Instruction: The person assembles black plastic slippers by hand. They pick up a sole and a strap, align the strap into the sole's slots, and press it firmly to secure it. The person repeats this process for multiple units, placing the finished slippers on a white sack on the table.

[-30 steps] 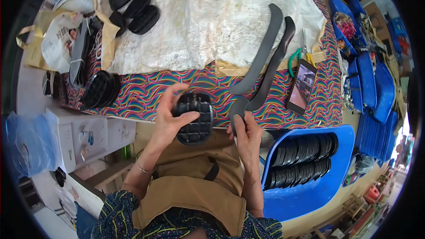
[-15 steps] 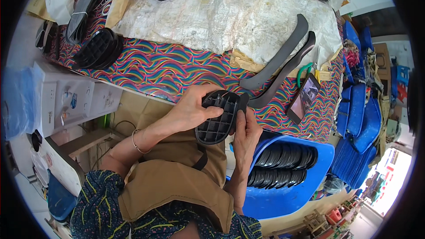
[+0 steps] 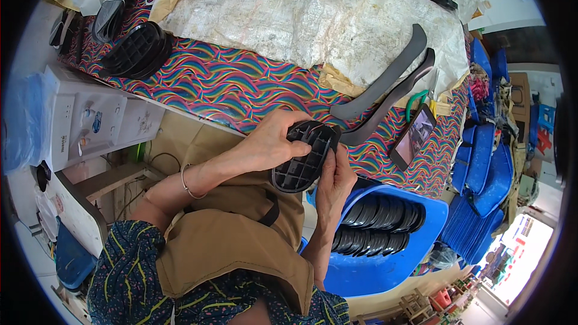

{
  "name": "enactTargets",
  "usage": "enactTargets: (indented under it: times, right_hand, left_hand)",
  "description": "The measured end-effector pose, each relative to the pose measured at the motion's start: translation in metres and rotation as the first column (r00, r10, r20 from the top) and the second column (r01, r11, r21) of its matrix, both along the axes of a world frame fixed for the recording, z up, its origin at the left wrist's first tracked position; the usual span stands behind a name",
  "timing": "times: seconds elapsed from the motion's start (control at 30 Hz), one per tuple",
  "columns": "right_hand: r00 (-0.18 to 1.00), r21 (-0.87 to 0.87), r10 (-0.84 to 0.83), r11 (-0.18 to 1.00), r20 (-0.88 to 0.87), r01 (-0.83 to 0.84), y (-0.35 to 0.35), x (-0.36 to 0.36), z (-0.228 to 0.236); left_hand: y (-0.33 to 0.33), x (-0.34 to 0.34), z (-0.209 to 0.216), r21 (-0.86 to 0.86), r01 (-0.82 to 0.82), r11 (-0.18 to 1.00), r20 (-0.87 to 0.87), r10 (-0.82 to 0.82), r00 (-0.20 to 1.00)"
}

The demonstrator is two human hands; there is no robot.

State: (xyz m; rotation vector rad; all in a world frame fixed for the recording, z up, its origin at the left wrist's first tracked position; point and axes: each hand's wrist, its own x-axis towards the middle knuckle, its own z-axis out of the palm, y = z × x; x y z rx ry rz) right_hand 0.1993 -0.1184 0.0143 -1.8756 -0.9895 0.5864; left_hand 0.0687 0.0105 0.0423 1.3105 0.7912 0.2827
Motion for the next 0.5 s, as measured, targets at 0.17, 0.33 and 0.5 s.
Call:
enactTargets:
  times: [0.17, 0.33, 0.5]
  right_hand:
    - [0.999, -0.019, -0.013, 1.000, 0.035, 0.013, 0.001, -0.004, 0.006]
    - [0.985, 0.001, 0.040, 0.999, 0.170, -0.041, 0.000, -0.005, 0.005]
    - [0.970, 0.026, 0.142, 0.988, 0.196, -0.150, 0.004, -0.001, 0.023]
  left_hand:
    - [0.001, 0.002, 0.000, -0.053, -0.001, 0.999, 0.011, 0.002, 1.000]
    - [0.003, 0.004, -0.006, -0.025, 0.046, 0.999, -0.003, -0.046, 0.999]
    - [0.001, 0.006, 0.002, -0.039, -0.059, 0.997, 0.023, 0.060, 0.998]
